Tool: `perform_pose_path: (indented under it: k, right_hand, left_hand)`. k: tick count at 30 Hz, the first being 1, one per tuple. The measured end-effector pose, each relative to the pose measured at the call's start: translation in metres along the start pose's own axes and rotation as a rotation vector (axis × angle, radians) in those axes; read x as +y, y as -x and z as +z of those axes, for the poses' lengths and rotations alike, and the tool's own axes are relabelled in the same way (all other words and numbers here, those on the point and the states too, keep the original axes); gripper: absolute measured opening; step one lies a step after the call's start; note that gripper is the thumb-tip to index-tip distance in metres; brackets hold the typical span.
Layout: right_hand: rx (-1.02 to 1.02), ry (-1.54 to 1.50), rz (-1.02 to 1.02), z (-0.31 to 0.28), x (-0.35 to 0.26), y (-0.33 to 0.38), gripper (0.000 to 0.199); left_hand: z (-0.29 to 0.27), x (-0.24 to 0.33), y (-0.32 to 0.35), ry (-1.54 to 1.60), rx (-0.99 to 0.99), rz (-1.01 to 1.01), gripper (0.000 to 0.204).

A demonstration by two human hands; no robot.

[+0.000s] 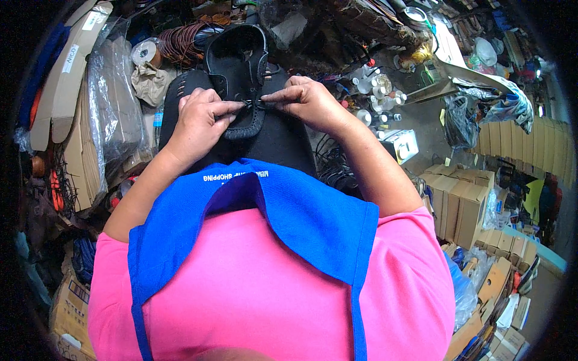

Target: Repairing or stitching a black shoe by hand.

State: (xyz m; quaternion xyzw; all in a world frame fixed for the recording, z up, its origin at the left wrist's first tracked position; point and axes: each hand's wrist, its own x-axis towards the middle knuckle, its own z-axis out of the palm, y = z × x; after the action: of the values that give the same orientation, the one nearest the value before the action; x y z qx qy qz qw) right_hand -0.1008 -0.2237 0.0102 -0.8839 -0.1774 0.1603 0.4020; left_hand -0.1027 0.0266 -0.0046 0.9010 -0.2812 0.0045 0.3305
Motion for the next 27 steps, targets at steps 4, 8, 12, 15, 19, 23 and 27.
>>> perform_pose_path:
  k: [4,8,12,15,19,23,27]
  right_hand:
    - [-0.024,-0.108,0.034,-0.002,0.000,-0.004,0.028]
    - [-0.120,-0.183,0.092,-0.011,0.008,-0.014,0.027]
    - [-0.210,-0.273,0.017,-0.013,0.023,-0.024,0.027]
    - [-0.258,-0.272,0.050,-0.014,0.019,-0.027,0.029]
    - [-0.216,-0.207,0.034,-0.014,0.012,-0.023,0.030]
    - [-0.129,0.035,0.020,-0.013,-0.002,-0.011,0.030]
    - [-0.045,0.039,-0.036,-0.007,-0.003,-0.009,0.030]
  left_hand:
    - [0.002,-0.009,-0.008,0.003,-0.006,0.016,0.023]
    - [0.004,-0.022,-0.023,0.007,-0.076,0.080,0.021]
    - [0.004,-0.024,-0.036,0.034,-0.137,0.101,0.016]
    - [0.006,-0.033,-0.048,0.118,-0.223,0.097,0.015]
    - [0.001,-0.030,-0.042,0.097,-0.136,0.202,0.016]
    - [-0.011,-0.008,-0.030,0.018,-0.071,0.127,0.018]
    - [-0.006,-0.007,-0.030,0.089,-0.143,-0.073,0.019]
